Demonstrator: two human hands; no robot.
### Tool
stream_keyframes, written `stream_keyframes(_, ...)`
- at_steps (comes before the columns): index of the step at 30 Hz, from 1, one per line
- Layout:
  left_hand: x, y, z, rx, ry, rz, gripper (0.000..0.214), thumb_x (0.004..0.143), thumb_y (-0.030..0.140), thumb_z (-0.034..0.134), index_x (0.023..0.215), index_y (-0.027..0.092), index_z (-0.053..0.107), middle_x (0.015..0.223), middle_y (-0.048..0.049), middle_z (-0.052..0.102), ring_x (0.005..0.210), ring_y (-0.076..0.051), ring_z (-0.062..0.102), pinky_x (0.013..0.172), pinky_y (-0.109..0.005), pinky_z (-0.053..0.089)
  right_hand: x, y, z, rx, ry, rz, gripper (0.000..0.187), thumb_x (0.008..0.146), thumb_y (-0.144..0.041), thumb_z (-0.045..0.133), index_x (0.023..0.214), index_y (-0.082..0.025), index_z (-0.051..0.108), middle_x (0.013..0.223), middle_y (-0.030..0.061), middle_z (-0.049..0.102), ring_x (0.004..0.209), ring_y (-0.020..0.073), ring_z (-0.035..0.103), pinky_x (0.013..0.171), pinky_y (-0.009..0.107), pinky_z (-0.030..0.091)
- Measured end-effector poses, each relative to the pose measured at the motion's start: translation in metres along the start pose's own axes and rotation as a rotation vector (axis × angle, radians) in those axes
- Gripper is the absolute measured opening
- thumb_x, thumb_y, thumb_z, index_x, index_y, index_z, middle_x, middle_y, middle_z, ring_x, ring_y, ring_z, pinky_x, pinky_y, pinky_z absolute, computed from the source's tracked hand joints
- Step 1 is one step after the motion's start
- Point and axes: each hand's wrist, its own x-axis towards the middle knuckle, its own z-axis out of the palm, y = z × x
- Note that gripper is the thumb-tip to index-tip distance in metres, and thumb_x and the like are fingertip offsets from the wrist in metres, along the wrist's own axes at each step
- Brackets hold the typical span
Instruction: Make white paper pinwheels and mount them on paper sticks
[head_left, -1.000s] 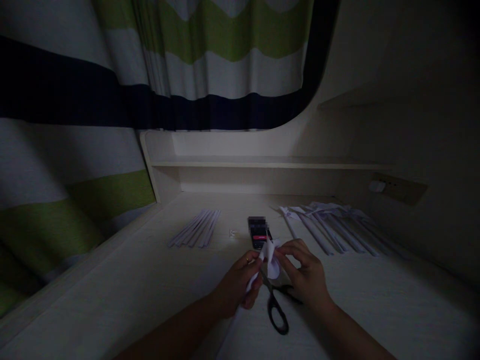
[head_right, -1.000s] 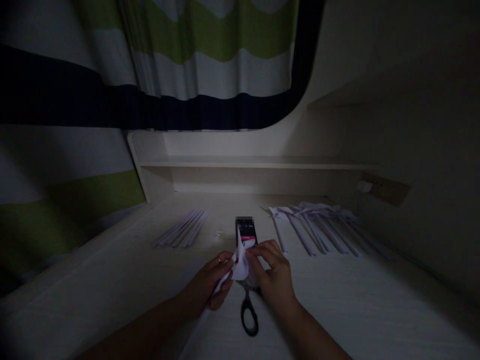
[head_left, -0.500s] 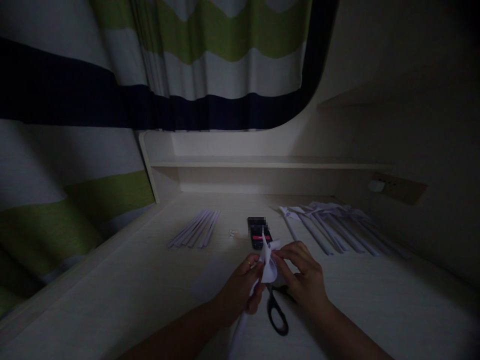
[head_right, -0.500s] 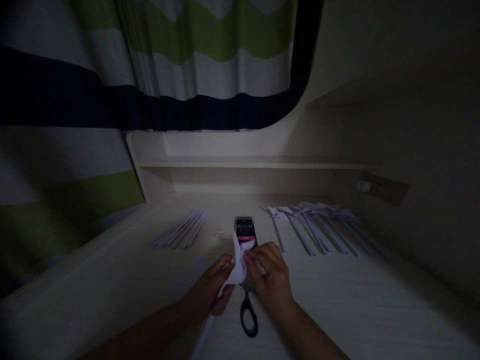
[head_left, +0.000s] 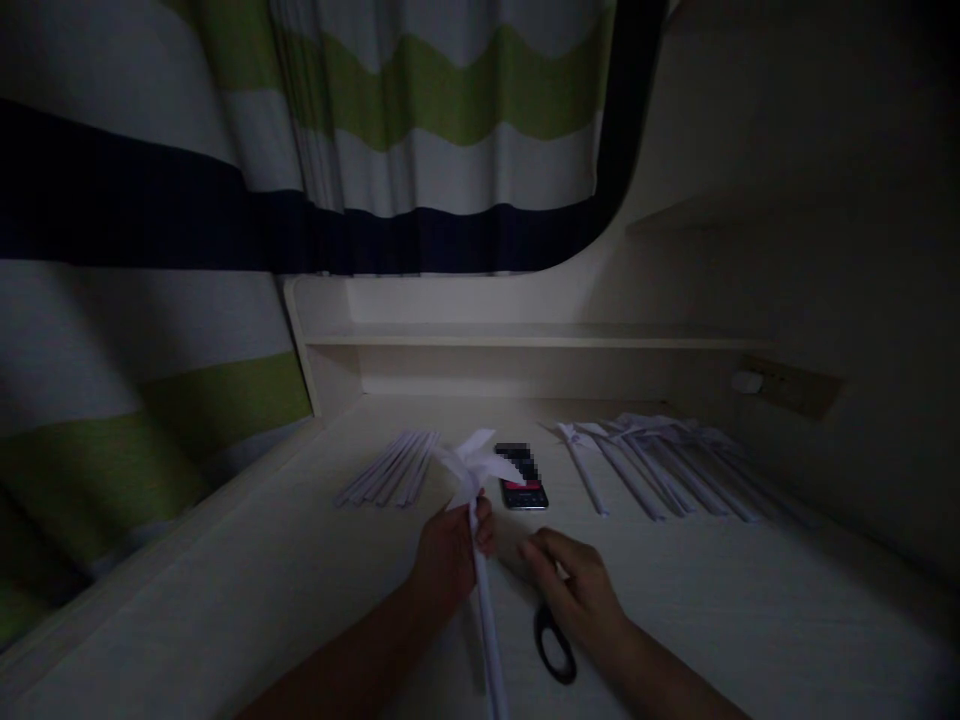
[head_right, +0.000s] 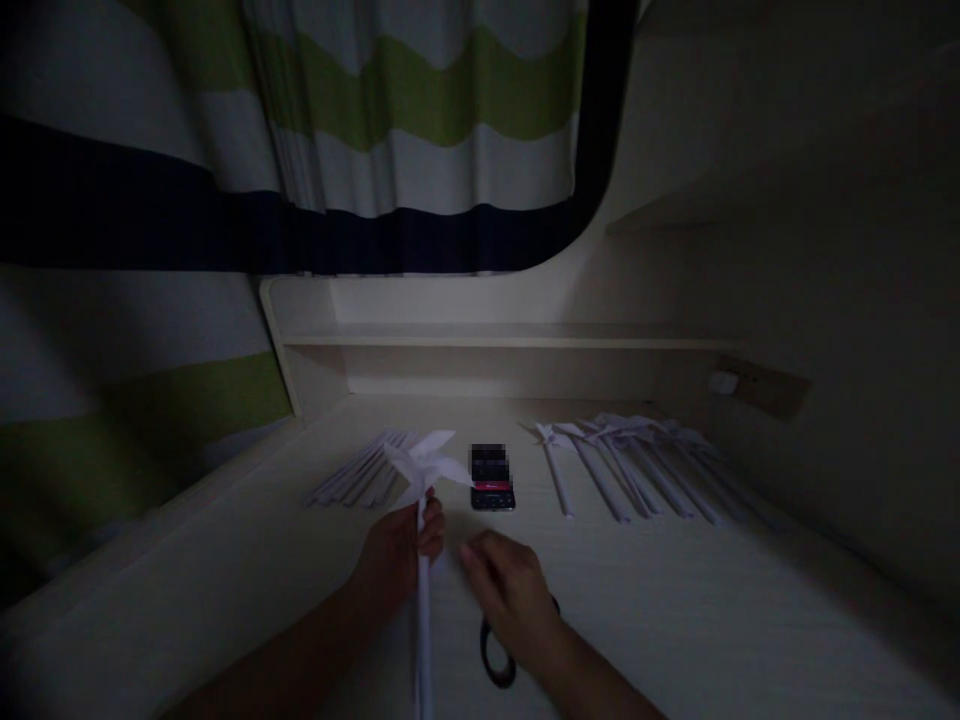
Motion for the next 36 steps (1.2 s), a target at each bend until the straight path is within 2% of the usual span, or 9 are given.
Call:
stream_keyframes(3,0.003,0.004,-0.001,-0.062,0.036,0.065,0.010,0.068,0.012,0.048,0.076,0.011,0.053,0.064,0.0003,0.044,0.048,-0.006,0.039,0.042,-0.017,0.031,-0.003,-0.005,0.014,0.044,-0.196,0.081,0.028,0.081,-0.027,0.042,0.054,-0.018,0.039,0.051,-0.0051,0.037,0.046,0.0079,0.037,0.046,0.020,0.027)
stream_keyframes(6,0.007,0.007,-0.002,-0.113,0.052,0.105,0.011,0.069,0.009,0.048,0.077,0.010,0.056,0.065,-0.0008,0.047,0.051,-0.006,0.042,0.045,-0.018,0.034,-0.005,-0.009,0.023,0.139,-0.278,0.208,0.021,0.076,-0.028,0.048,0.058,-0.019,0.040,0.050,-0.0066,0.037,0.045,0.0069,0.035,0.043,0.019,0.025)
stream_keyframes(13,0.011,0.012,-0.001,-0.147,0.077,0.146,0.013,0.071,0.006,0.046,0.075,0.010,0.058,0.063,-0.0012,0.049,0.052,-0.007,0.046,0.049,-0.019,0.039,-0.005,-0.007,0.026,0.164,-0.223,0.315,0.016,0.068,-0.022,0.052,0.057,-0.019,0.041,0.049,-0.0072,0.037,0.044,0.0063,0.032,0.041,0.018,0.025)
stream_keyframes(17,0.013,0.010,-0.005,-0.034,0.120,0.144,0.016,0.072,0.008,0.046,0.080,0.011,0.060,0.073,-0.0041,0.055,0.064,-0.010,0.053,0.063,-0.023,0.043,-0.003,0.001,0.025,0.157,-0.153,0.337,0.014,0.064,-0.018,0.052,0.055,-0.018,0.041,0.047,-0.0073,0.038,0.043,0.0062,0.033,0.041,0.017,0.025)
stream_keyframes(20,0.017,0.006,-0.011,0.097,0.063,0.139,0.021,0.072,0.011,0.047,0.089,0.012,0.060,0.085,-0.0064,0.059,0.078,-0.014,0.055,0.075,-0.026,0.042,0.001,0.014,0.021,0.152,-0.069,0.366,0.011,0.064,-0.019,0.052,0.056,-0.018,0.044,0.048,-0.0067,0.040,0.044,0.0069,0.036,0.042,0.017,0.028)
stream_keyframes(23,0.020,0.003,-0.019,0.241,0.026,0.146,0.022,0.072,0.018,0.051,0.092,0.013,0.060,0.088,-0.0073,0.059,0.081,-0.016,0.054,0.076,-0.028,0.040,0.008,0.032,0.009,0.075,0.046,0.399,0.012,0.067,-0.025,0.051,0.058,-0.017,0.048,0.049,-0.0046,0.046,0.046,0.0091,0.043,0.043,0.018,0.032)
stream_keyframes(29,0.027,-0.002,-0.035,0.735,0.189,0.408,0.016,0.067,0.028,0.060,0.077,0.016,0.061,0.074,-0.0016,0.056,0.067,-0.013,0.050,0.064,-0.024,0.039,0.026,0.076,-0.041,-0.194,0.192,0.531,0.021,0.070,-0.032,0.049,0.068,-0.015,0.060,0.061,0.0029,0.061,0.059,0.0171,0.056,0.053,0.024,0.039)
stream_keyframes(33,0.030,-0.004,-0.044,0.901,0.173,0.477,0.016,0.067,0.030,0.059,0.075,0.017,0.061,0.071,-0.0006,0.055,0.063,-0.013,0.049,0.058,-0.023,0.038,0.033,0.106,-0.074,-0.336,0.233,0.674,0.022,0.075,-0.029,0.049,0.075,-0.013,0.064,0.072,0.0075,0.065,0.072,0.0209,0.059,0.062,0.027,0.042)
stream_keyframes(36,0.031,-0.004,-0.046,0.953,0.132,0.496,0.013,0.068,0.030,0.058,0.073,0.018,0.061,0.072,-0.0011,0.053,0.063,-0.013,0.048,0.056,-0.022,0.038,0.038,0.123,-0.091,-0.420,0.204,0.790,0.021,0.080,-0.028,0.049,0.087,-0.012,0.061,0.088,0.0064,0.062,0.080,0.0185,0.058,0.068,0.030,0.045)
